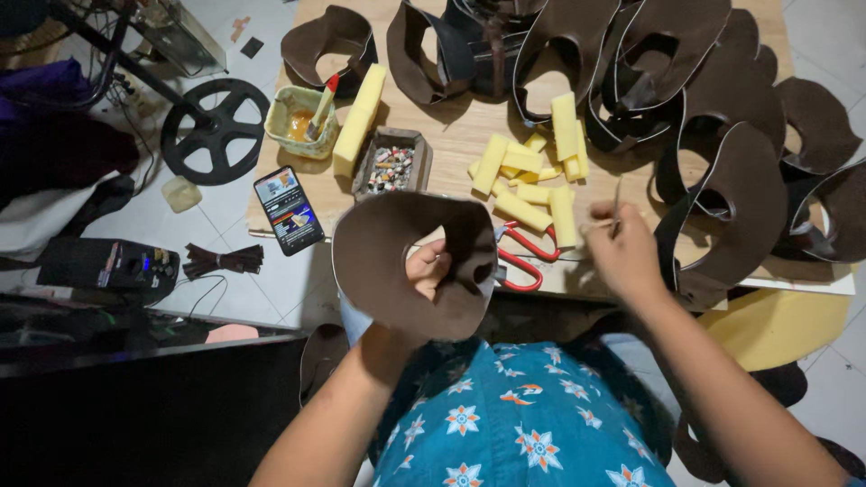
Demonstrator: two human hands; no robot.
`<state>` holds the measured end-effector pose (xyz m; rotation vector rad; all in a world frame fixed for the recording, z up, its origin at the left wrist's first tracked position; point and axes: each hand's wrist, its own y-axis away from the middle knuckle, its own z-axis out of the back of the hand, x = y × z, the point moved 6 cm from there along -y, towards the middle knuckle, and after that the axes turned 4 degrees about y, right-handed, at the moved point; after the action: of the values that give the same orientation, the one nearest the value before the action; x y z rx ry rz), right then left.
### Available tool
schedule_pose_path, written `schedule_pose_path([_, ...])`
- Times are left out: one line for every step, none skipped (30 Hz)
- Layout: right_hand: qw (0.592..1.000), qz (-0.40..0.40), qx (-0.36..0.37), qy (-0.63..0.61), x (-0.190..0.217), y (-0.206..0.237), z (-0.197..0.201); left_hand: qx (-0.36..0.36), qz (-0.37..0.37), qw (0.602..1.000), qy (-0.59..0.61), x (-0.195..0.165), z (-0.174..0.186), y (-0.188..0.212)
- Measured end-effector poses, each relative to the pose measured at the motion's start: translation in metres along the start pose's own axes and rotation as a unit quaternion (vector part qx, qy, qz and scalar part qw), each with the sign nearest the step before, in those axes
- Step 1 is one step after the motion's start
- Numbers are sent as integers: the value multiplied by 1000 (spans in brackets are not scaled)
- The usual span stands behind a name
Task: The person sits at a workbench and trims the edges of brown foam shoe upper components with red-handled scissors, then smooths the cut edges using a metal rod tool. They handle the components one at a time, turning them over to trim different sections, and place finished pieces on the table with a pile of similar components.
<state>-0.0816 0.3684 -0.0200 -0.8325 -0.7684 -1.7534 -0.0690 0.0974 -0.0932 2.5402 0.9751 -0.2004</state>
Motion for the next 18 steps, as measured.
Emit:
schedule_pose_path([996,61,-46,47,-1,-14,2,-26,-54,996,-60,-3,2,10])
schedule_pose_path([984,122,-91,93,0,-23,3,-52,-108,985,-121,-5,1,20])
schedule_pose_path([982,132,-89,101,-3,-31,-2,-77,-161,967,-182,-11,-1,26])
schedule_pose_path([980,142,-86,109,-2,-37,-5,-93,-153,968,-173,-10,-3,27])
schedule_pose_path([978,152,-82,118,1,-39,-8,-109,-145,970,-163,-10,-6,27])
schedule_pose_path([969,174,-86,154,4,-39,-10,-124,-138,970,-154,-11,-10,26])
schedule_pose_path([958,196,-90,190,7,-37,-13,-129,-151,963,-181,-16,-18,27])
schedule_pose_path([945,218,-93,226,11,-34,-17,-134,-163,955,-209,-21,-28,30])
schedule_pose_path([926,249,-114,259,18,-28,-18,-140,-175,946,-236,-26,-40,36])
schedule_pose_path([905,280,-134,290,24,-18,-19,-118,-323,834,-432,-44,-69,54])
schedule_pose_path([882,310,-154,321,29,-9,-22,-86,-445,660,-599,-48,-100,77])
schedule_pose_path([915,285,-105,266,27,0,-20,-48,-531,436,-725,-34,-137,104])
schedule_pose_path([940,259,-55,214,20,2,-28,-55,-521,415,-744,-31,-145,116])
schedule_pose_path([961,228,-2,159,17,8,-34,-62,-506,398,-763,-31,-157,127])
schedule_pose_path([967,202,42,151,11,12,-43,-70,-501,375,-777,-30,-165,136])
schedule_pose_path([970,178,85,145,6,15,-50,-71,-495,380,-778,-32,-172,137])
schedule_pose_path([970,153,127,140,2,14,-55,-75,-490,383,-779,-33,-176,138])
schedule_pose_path([963,187,95,169,5,13,-52,-79,-482,392,-780,-35,-178,132])
